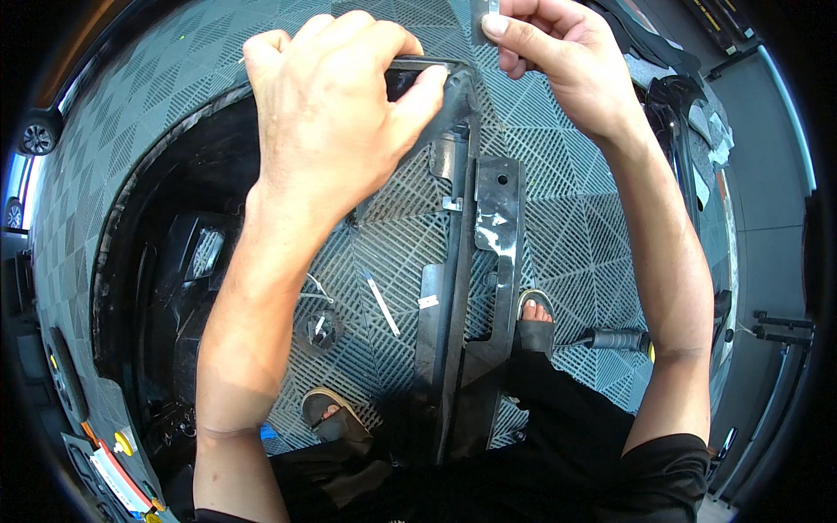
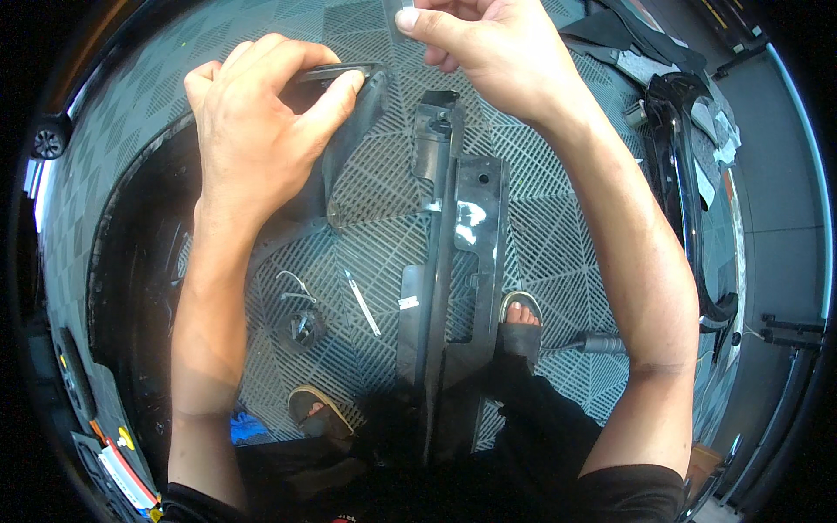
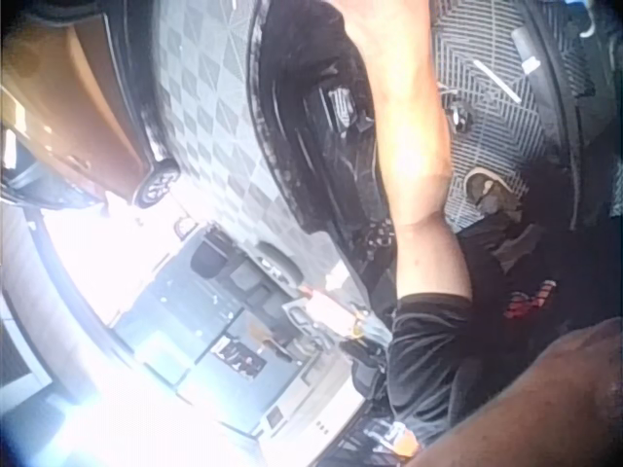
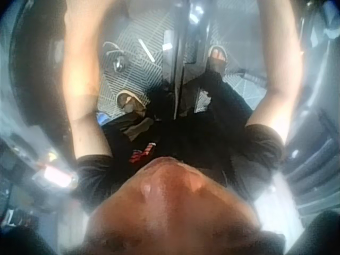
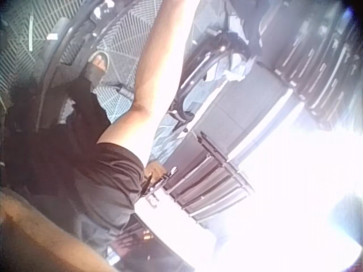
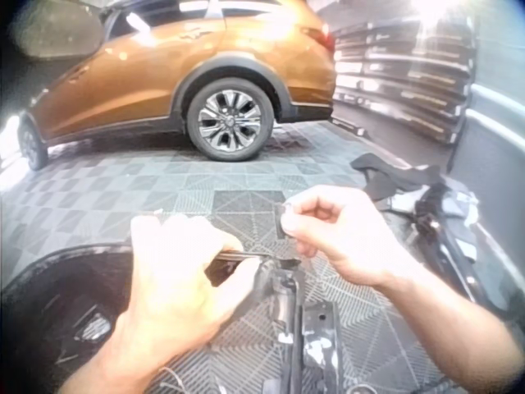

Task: The person applies a white adhesive strip along the inner edge of a black plastic car trim piece, then presses it into place and smooths it down. The person works on multiple sections of the trim, ensuring the adhesive adheres properly.

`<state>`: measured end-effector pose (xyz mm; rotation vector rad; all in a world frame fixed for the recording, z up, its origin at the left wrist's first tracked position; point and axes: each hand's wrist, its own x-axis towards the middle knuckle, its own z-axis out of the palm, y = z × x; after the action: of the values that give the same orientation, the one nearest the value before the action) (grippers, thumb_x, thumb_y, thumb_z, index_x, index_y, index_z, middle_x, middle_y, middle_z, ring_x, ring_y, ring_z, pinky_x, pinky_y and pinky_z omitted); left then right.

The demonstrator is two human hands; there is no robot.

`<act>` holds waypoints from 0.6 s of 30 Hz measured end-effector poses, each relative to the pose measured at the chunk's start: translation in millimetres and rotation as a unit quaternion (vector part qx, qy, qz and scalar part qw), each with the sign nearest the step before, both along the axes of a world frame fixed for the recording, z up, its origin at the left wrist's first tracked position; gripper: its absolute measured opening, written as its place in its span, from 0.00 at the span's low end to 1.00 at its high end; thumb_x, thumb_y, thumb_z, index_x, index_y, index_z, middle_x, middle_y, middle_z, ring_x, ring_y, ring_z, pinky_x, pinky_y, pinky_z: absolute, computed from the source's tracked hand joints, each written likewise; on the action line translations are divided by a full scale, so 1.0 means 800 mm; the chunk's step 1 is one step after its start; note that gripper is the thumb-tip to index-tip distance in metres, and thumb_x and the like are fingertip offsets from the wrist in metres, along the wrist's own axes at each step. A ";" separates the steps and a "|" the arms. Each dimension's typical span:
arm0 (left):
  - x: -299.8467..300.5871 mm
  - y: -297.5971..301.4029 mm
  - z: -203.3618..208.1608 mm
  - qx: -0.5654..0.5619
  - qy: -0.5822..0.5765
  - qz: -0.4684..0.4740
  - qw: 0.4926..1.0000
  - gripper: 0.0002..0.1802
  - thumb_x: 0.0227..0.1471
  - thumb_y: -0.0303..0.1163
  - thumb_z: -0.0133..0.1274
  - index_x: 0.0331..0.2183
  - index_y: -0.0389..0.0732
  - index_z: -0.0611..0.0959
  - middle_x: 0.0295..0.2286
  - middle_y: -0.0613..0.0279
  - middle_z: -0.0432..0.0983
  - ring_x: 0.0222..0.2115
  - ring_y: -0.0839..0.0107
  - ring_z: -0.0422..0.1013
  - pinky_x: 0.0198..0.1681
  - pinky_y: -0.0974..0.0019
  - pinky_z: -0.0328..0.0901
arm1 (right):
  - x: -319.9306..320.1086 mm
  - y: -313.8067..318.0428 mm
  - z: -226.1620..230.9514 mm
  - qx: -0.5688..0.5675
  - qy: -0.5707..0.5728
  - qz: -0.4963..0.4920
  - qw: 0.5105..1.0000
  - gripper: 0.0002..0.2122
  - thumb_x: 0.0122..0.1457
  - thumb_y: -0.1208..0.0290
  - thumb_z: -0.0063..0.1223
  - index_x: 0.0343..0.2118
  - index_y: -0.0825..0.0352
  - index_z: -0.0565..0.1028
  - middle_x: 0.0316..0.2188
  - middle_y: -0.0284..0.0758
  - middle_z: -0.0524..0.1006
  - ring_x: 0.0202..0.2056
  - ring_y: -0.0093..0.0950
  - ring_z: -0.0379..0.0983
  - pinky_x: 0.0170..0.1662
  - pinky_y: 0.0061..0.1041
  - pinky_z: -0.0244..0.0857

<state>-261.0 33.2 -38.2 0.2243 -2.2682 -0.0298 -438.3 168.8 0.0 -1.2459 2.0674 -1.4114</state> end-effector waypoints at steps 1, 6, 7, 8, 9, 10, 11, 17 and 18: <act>0.000 -0.004 -0.003 -0.002 0.006 -0.002 1.000 0.13 0.48 0.45 0.68 0.30 0.47 0.86 0.28 0.72 0.78 0.34 0.69 0.73 0.47 0.57 0.53 | 0.000 0.000 0.001 0.001 0.003 -0.002 1.000 0.13 0.62 0.64 0.63 0.40 0.70 0.80 0.28 0.30 0.80 0.29 0.19 0.75 0.36 0.22 0.71; -0.004 0.000 -0.004 -0.003 0.009 0.021 1.000 0.17 0.49 0.50 0.68 0.29 0.46 0.86 0.27 0.72 0.79 0.34 0.69 0.74 0.46 0.57 0.53 | -0.003 0.003 0.000 0.010 0.007 -0.004 1.000 0.13 0.62 0.64 0.63 0.41 0.69 0.80 0.28 0.30 0.80 0.29 0.19 0.75 0.36 0.22 0.72; -0.007 0.002 -0.006 0.000 0.006 0.033 0.999 0.17 0.49 0.50 0.68 0.28 0.46 0.86 0.27 0.72 0.79 0.34 0.69 0.74 0.46 0.56 0.53 | -0.004 0.005 -0.001 0.006 0.008 -0.004 1.000 0.13 0.62 0.64 0.63 0.41 0.69 0.80 0.28 0.31 0.81 0.29 0.19 0.75 0.36 0.22 0.72; -0.009 0.002 -0.006 0.004 0.003 0.046 0.999 0.18 0.48 0.51 0.68 0.28 0.46 0.86 0.27 0.72 0.79 0.33 0.69 0.74 0.46 0.56 0.53 | -0.004 0.006 -0.001 0.003 0.009 -0.005 1.000 0.12 0.62 0.64 0.63 0.41 0.69 0.80 0.28 0.31 0.81 0.29 0.19 0.75 0.36 0.22 0.72; -0.008 0.001 -0.006 0.005 0.007 0.040 0.999 0.17 0.49 0.50 0.68 0.28 0.46 0.86 0.27 0.72 0.79 0.33 0.69 0.74 0.46 0.56 0.53 | -0.003 0.007 -0.001 0.000 0.010 -0.005 1.000 0.12 0.62 0.64 0.63 0.41 0.69 0.80 0.29 0.31 0.81 0.29 0.19 0.75 0.36 0.22 0.72; -0.007 0.000 -0.006 0.006 0.010 0.034 0.999 0.17 0.49 0.49 0.68 0.27 0.46 0.86 0.27 0.72 0.79 0.33 0.69 0.74 0.46 0.56 0.54 | 0.000 0.009 0.001 0.006 0.014 -0.007 1.000 0.12 0.62 0.64 0.63 0.41 0.69 0.80 0.29 0.31 0.81 0.29 0.19 0.75 0.36 0.22 0.72; -0.006 -0.001 -0.006 0.007 0.014 0.028 0.999 0.16 0.49 0.49 0.68 0.27 0.46 0.86 0.27 0.72 0.79 0.33 0.69 0.74 0.46 0.56 0.54 | 0.005 0.011 0.007 0.013 0.018 -0.009 1.000 0.12 0.62 0.64 0.63 0.41 0.69 0.80 0.29 0.31 0.81 0.29 0.19 0.76 0.36 0.22 0.72; 0.001 0.004 0.003 -0.003 0.001 -0.007 1.000 0.11 0.49 0.41 0.68 0.33 0.46 0.87 0.29 0.70 0.79 0.33 0.68 0.74 0.45 0.60 0.56 | 0.012 0.010 0.004 -0.038 -0.016 0.018 0.999 0.11 0.60 0.68 0.66 0.41 0.69 0.81 0.30 0.31 0.81 0.31 0.18 0.76 0.38 0.20 0.72; 0.005 0.000 0.004 -0.014 -0.007 -0.017 1.000 0.12 0.50 0.39 0.67 0.35 0.46 0.87 0.30 0.69 0.79 0.34 0.68 0.74 0.45 0.60 0.57 | 0.018 0.010 0.006 -0.055 -0.020 0.028 0.998 0.11 0.59 0.69 0.66 0.41 0.69 0.81 0.30 0.31 0.81 0.32 0.18 0.76 0.38 0.20 0.72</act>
<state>-257.1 33.1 -34.8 0.1729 -2.2841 -0.0143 -424.2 176.7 4.5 -1.2970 1.9361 -1.5291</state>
